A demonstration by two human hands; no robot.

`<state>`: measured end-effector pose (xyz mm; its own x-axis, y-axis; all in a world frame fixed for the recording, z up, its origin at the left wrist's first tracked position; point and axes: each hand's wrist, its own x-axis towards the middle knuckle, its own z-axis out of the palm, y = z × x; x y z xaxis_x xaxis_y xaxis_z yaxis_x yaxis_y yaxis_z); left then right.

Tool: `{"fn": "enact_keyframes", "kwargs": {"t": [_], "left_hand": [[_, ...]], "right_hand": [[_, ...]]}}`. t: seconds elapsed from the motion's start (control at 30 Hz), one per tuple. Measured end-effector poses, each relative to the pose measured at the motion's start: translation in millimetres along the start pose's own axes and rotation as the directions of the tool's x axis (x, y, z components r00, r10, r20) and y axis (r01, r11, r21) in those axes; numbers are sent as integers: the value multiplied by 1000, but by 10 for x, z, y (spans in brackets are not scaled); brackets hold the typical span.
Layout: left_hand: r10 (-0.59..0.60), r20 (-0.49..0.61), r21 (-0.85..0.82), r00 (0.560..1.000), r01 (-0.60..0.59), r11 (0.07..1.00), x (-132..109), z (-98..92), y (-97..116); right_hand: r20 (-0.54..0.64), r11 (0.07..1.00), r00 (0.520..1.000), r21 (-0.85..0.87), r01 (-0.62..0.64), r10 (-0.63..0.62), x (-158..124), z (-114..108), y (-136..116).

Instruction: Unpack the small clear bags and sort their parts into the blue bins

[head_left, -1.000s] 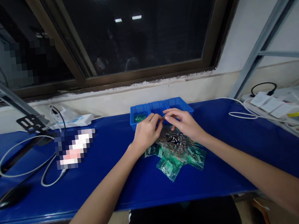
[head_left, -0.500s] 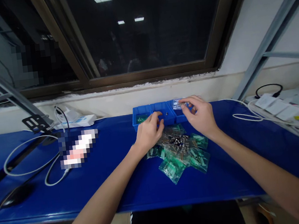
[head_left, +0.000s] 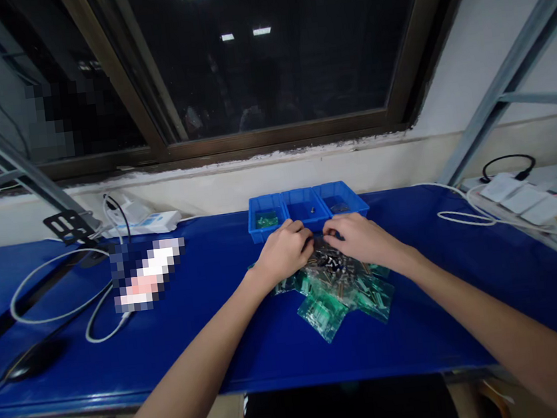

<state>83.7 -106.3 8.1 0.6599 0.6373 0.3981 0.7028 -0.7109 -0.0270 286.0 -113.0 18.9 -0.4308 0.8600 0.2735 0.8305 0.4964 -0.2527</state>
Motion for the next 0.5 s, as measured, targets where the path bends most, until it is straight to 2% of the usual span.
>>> {"fn": "enact_keyframes", "kwargs": {"t": [0.13,0.3,0.5], "left_hand": [[-3,32,32,999,2,999,-4,-10,-11],[-4,39,49,999,2,999,-8,-3,-15],[-1,27,48,1000,-1,999,-5,-4,-9]], "right_hand": [[99,996,995,-83,-12,21,-40,89,-18],[164,999,986,-18,37,-33,-27,93,36],[108,994,994,111,22,-34,12,135,131]]}}
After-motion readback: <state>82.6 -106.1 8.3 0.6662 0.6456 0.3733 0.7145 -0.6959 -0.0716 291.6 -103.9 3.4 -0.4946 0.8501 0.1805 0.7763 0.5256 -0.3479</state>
